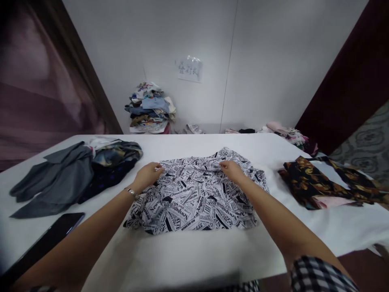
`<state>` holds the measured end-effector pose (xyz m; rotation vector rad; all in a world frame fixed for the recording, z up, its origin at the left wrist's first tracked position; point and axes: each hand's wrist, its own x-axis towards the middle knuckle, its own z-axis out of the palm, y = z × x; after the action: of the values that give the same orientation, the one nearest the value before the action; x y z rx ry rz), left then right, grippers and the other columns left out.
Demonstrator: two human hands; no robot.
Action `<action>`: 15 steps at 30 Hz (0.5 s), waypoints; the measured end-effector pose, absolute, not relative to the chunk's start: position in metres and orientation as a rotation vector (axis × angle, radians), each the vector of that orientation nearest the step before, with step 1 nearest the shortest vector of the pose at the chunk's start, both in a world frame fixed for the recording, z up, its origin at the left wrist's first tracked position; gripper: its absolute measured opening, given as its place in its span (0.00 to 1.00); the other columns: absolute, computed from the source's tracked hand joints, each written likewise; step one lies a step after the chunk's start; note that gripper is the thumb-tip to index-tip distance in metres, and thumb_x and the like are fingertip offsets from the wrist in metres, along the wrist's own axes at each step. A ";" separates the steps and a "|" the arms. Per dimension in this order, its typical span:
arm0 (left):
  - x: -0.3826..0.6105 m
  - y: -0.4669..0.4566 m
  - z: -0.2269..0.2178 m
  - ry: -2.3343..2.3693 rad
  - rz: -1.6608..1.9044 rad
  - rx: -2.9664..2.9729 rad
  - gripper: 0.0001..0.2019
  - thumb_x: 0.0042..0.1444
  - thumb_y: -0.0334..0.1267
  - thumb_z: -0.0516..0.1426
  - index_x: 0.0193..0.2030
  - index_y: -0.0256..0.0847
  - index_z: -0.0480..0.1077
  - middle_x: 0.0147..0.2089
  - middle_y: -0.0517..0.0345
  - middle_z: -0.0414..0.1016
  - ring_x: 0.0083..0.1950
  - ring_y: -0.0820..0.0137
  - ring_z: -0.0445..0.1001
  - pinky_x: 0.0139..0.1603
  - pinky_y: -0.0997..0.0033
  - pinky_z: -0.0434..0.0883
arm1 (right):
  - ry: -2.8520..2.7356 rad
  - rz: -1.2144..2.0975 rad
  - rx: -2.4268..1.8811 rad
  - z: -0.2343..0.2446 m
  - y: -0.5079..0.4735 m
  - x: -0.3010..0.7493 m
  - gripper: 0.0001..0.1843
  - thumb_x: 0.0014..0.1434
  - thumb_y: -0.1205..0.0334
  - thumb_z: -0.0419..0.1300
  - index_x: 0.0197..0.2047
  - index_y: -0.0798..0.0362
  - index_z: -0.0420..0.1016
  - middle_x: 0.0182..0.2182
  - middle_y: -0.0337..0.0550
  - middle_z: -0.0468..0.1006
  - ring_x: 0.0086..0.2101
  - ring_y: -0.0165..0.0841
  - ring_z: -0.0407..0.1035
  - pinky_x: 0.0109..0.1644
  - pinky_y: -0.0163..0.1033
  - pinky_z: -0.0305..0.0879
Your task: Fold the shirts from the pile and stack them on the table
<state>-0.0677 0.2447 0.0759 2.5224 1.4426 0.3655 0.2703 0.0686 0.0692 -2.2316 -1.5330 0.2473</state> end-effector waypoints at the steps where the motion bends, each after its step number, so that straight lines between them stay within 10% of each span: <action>1: -0.060 0.255 0.071 1.473 0.343 2.549 0.20 0.60 0.49 0.48 0.46 0.40 0.75 0.53 0.47 0.76 0.52 0.58 0.73 0.47 0.65 0.68 | -1.554 0.252 -2.298 0.068 0.086 0.271 0.20 0.61 0.62 0.55 0.54 0.52 0.77 0.45 0.49 0.81 0.45 0.42 0.73 0.49 0.41 0.65; 5: -0.037 0.292 0.053 1.530 0.199 2.587 0.20 0.60 0.45 0.47 0.50 0.40 0.74 0.56 0.45 0.74 0.56 0.58 0.71 0.52 0.66 0.67 | -1.596 0.355 -2.463 0.061 0.136 0.274 0.24 0.56 0.61 0.62 0.57 0.51 0.75 0.50 0.52 0.78 0.51 0.46 0.71 0.52 0.43 0.65; 11: -0.009 0.323 0.042 1.576 0.073 2.547 0.15 0.53 0.40 0.55 0.44 0.39 0.76 0.49 0.41 0.78 0.51 0.55 0.74 0.46 0.63 0.70 | -1.531 0.507 -2.444 0.064 0.187 0.288 0.07 0.44 0.72 0.68 0.30 0.56 0.82 0.29 0.51 0.82 0.36 0.43 0.77 0.41 0.40 0.71; 15: 0.004 0.350 0.068 1.662 0.143 2.518 0.14 0.54 0.34 0.53 0.44 0.37 0.75 0.48 0.37 0.77 0.51 0.53 0.75 0.47 0.60 0.70 | -1.358 0.422 -2.310 0.097 0.226 0.307 0.17 0.58 0.64 0.60 0.51 0.58 0.77 0.35 0.50 0.82 0.32 0.34 0.76 0.34 0.34 0.72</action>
<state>0.0045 0.3496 0.0683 2.5182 1.6624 0.1431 0.3070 0.2258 0.0974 -2.3105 -1.3583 0.4225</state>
